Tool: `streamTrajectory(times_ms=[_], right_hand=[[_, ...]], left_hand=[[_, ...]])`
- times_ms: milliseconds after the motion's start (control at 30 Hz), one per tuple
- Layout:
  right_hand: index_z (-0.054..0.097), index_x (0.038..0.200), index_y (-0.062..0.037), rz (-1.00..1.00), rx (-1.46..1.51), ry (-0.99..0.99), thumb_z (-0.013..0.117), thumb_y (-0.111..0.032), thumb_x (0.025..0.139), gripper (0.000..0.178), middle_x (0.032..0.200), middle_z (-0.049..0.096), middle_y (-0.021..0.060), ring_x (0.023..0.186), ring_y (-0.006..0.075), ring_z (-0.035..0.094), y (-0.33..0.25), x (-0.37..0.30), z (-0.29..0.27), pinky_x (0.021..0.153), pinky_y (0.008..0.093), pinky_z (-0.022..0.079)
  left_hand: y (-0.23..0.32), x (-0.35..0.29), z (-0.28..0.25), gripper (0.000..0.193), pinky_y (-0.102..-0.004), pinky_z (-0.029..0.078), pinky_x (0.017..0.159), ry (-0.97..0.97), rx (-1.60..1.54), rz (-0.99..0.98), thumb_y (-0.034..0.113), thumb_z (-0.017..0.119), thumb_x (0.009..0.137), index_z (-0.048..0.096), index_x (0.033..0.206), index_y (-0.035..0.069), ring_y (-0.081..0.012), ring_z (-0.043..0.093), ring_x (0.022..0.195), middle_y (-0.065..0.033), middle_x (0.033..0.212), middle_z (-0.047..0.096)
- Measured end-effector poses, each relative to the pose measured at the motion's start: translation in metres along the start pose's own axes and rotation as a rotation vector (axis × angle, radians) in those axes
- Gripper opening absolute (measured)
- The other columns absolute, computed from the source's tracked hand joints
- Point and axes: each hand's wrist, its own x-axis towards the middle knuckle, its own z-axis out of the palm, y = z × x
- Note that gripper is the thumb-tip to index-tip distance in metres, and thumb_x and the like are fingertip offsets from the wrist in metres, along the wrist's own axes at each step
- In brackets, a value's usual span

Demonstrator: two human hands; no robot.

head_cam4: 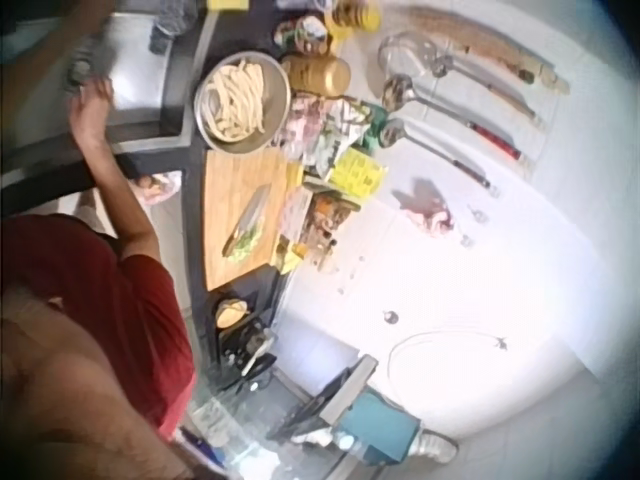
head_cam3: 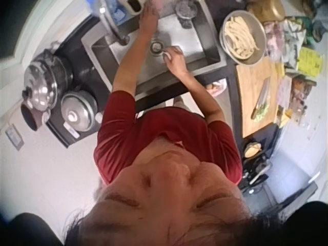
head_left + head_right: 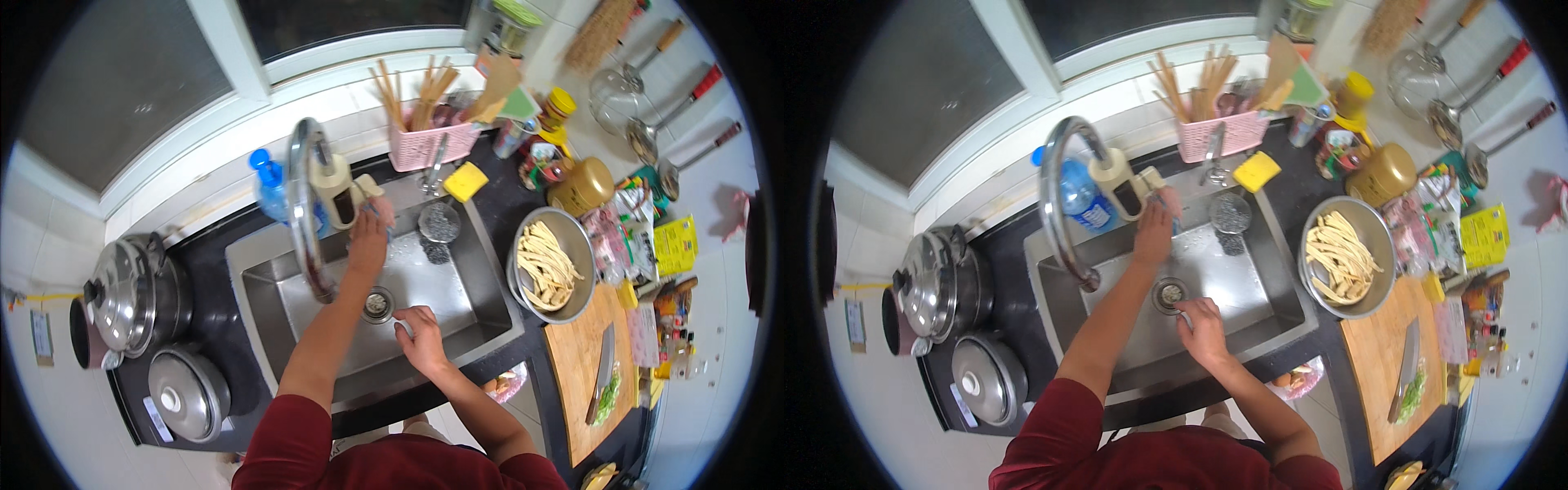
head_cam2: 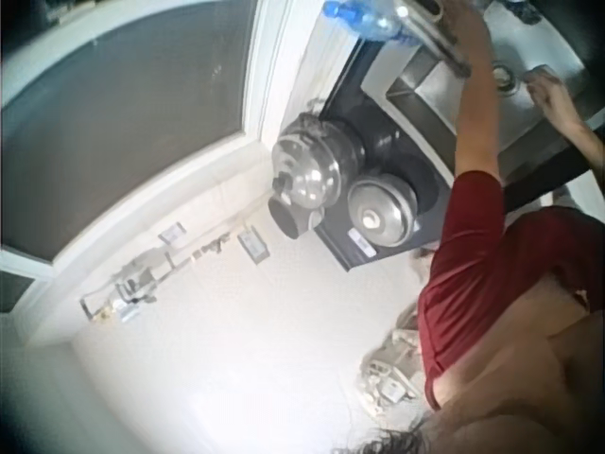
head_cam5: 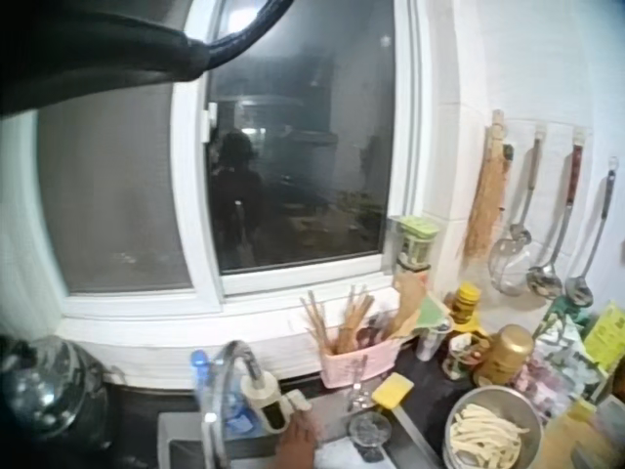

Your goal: The person cleans the kitchen counter with a cloth, then whisks eggs in a bowl using chopsticks. They subsequently stir a pot of boiling liquid on the stove with a ladle and adjust the stove controls.

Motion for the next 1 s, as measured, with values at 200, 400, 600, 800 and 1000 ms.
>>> streamTrajectory(times_ms=[200, 400, 600, 800, 1000], right_hand=[[0.067, 0.099, -0.0031, -0.072, 0.041, -0.044, 0.065, 0.001, 0.077, 0.022, 0.094, 0.067, 0.0132, 0.096, 0.0324, 0.059, -0.016, 0.008, 0.016, 0.083, 0.0397, 0.048], [0.067, 0.097, -0.0029, -0.133, 0.094, -0.107, 0.065, 0.001, 0.077, 0.021, 0.094, 0.067, 0.0137, 0.095, 0.0336, 0.059, -0.034, 0.014, 0.058, 0.084, 0.0412, 0.048], [0.067, 0.097, -0.0020, -0.115, 0.076, -0.198, 0.066, 0.001, 0.077, 0.020, 0.095, 0.067, 0.0144, 0.094, 0.0337, 0.059, -0.055, -0.003, 0.086, 0.084, 0.0413, 0.048], [0.066, 0.098, -0.0030, -0.099, -0.015, -0.200, 0.065, 0.001, 0.079, 0.019, 0.096, 0.068, 0.0117, 0.097, 0.0308, 0.060, -0.057, -0.008, 0.091, 0.084, 0.0382, 0.049], [0.067, 0.097, -0.0035, -0.084, 0.021, -0.229, 0.066, 0.002, 0.079, 0.019, 0.097, 0.069, 0.0110, 0.097, 0.0303, 0.060, -0.069, -0.013, 0.109, 0.085, 0.0370, 0.049]], left_hand=[[-0.035, -0.093, -0.096, 0.040, -0.0443, 0.043, 0.101, 0.021, -0.414, -0.391, 0.001, 0.052, 0.086, 0.055, 0.125, 0.002, -0.0389, 0.050, 0.121, -0.0218, 0.131, 0.050], [-0.122, -0.109, -0.141, 0.050, -0.0490, 0.038, 0.106, 0.157, -0.165, -0.412, -0.009, 0.052, 0.081, 0.051, 0.130, 0.001, -0.0412, 0.039, 0.132, -0.0246, 0.142, 0.042], [-0.182, -0.107, -0.087, 0.056, -0.0522, 0.031, 0.110, 0.036, -0.290, -0.294, -0.008, 0.054, 0.077, 0.050, 0.131, 0.002, -0.0472, 0.032, 0.136, -0.0260, 0.144, 0.039], [-0.259, -0.116, -0.101, 0.029, -0.0486, 0.042, 0.095, 0.084, -0.033, -0.542, 0.014, 0.064, 0.082, 0.062, 0.108, 0.000, -0.0401, 0.051, 0.112, -0.0207, 0.114, 0.057], [-0.290, -0.221, -0.110, 0.031, -0.0521, 0.039, 0.097, 0.231, 0.169, -0.614, 0.018, 0.061, 0.088, 0.059, 0.107, -0.006, -0.0485, 0.049, 0.111, -0.0330, 0.121, 0.051]])
